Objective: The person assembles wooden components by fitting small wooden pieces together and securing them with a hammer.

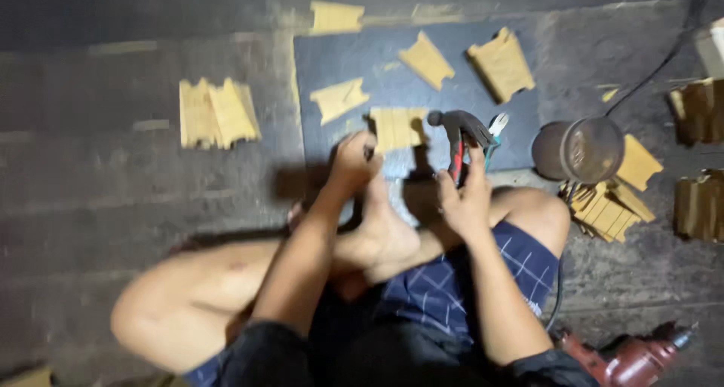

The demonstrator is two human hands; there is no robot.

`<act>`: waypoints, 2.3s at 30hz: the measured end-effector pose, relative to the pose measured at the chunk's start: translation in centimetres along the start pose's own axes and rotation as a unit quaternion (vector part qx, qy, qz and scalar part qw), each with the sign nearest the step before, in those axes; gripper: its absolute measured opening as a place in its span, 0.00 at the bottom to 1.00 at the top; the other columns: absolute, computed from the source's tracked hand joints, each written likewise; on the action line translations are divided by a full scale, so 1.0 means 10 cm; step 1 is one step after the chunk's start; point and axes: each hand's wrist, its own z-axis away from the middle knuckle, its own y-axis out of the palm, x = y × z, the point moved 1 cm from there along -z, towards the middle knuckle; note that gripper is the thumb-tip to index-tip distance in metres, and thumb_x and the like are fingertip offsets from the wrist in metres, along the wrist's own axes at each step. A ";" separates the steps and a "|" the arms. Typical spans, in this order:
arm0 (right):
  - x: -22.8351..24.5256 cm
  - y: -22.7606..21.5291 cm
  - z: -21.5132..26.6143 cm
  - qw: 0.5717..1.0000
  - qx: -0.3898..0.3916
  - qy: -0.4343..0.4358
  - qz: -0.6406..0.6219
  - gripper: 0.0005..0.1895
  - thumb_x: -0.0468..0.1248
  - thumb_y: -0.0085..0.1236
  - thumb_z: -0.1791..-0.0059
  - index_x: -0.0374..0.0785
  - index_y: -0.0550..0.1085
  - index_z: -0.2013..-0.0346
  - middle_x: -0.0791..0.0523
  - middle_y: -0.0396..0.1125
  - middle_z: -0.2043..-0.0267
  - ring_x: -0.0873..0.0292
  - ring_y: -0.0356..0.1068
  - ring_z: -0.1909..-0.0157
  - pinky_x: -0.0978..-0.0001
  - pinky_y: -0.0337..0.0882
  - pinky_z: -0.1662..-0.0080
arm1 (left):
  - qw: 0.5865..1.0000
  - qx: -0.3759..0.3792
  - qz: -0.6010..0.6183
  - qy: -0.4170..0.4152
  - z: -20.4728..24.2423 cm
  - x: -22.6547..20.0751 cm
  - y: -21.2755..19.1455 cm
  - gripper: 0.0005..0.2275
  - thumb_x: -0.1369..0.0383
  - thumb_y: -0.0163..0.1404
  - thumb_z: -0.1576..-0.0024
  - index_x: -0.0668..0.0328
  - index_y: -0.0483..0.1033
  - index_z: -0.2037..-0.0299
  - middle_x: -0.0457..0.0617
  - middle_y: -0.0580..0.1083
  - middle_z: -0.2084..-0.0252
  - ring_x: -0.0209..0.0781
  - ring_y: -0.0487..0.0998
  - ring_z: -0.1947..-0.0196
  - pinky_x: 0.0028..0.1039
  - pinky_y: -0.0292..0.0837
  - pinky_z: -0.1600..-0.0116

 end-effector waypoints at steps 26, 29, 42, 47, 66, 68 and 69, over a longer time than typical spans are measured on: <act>-0.31 0.58 -0.22 0.754 0.003 0.388 -0.530 0.15 0.38 0.69 0.53 0.33 0.71 0.63 0.51 0.61 0.63 0.50 0.71 0.64 0.54 0.77 0.66 | 0.976 0.010 -0.131 0.174 0.01 -1.32 -0.07 0.18 0.65 0.68 0.60 0.51 0.74 0.62 0.40 0.80 0.59 0.39 0.80 0.50 0.56 0.56 0.27; -1.25 0.65 -0.22 0.755 0.047 0.362 -0.545 0.27 0.42 0.67 0.52 0.45 0.66 0.43 0.53 0.67 0.47 0.49 0.70 0.49 0.37 0.73 0.48 | 0.972 0.030 -0.203 -0.111 -0.18 -0.13 -0.02 0.31 0.53 0.63 0.56 0.45 0.71 0.41 0.49 0.70 0.40 0.49 0.67 0.33 0.45 0.58 0.27; -0.53 0.03 -0.31 0.856 -0.013 0.237 -0.460 0.36 0.31 0.75 0.62 0.39 0.67 0.43 0.56 0.65 0.57 0.59 0.70 0.58 0.62 0.79 0.56 | 0.911 0.261 -0.273 -0.168 -1.08 -0.07 -0.91 0.24 0.64 0.71 0.61 0.46 0.83 0.51 0.54 0.67 0.45 0.58 0.77 0.43 0.40 0.73 0.36; -0.52 0.18 -0.26 0.911 0.053 0.165 -0.374 0.54 0.37 0.81 0.67 0.39 0.61 0.31 0.60 0.63 0.59 0.66 0.66 0.60 0.75 0.77 0.60 | 0.814 0.406 -0.405 0.088 -0.97 -0.72 -0.59 0.21 0.74 0.45 0.39 0.31 0.78 0.41 0.65 0.70 0.38 0.64 0.81 0.49 0.46 0.75 0.43; -0.55 0.13 -0.25 0.896 0.053 0.175 -0.404 0.42 0.33 0.72 0.61 0.38 0.68 0.33 0.49 0.67 0.46 0.55 0.68 0.49 0.63 0.76 0.51 | 0.955 0.252 -0.158 0.014 -0.40 0.31 -0.25 0.22 0.72 0.50 0.50 0.50 0.73 0.42 0.55 0.75 0.50 0.59 0.79 0.47 0.42 0.74 0.43; -0.39 0.05 -0.30 0.907 0.087 0.157 -0.381 0.46 0.31 0.71 0.61 0.39 0.63 0.29 0.49 0.67 0.47 0.54 0.67 0.49 0.61 0.74 0.49 | 0.939 0.271 -0.211 0.023 -0.34 0.31 -0.22 0.07 0.59 0.52 0.47 0.39 0.78 0.60 0.43 0.76 0.58 0.54 0.78 0.53 0.45 0.71 0.44; -0.44 0.06 -0.28 0.906 0.093 0.154 -0.383 0.46 0.31 0.71 0.61 0.39 0.63 0.29 0.49 0.67 0.47 0.54 0.67 0.49 0.61 0.74 0.49 | 0.939 0.267 -0.215 0.019 -0.32 0.15 -0.31 0.07 0.59 0.52 0.47 0.39 0.78 0.60 0.43 0.76 0.58 0.54 0.78 0.53 0.45 0.71 0.44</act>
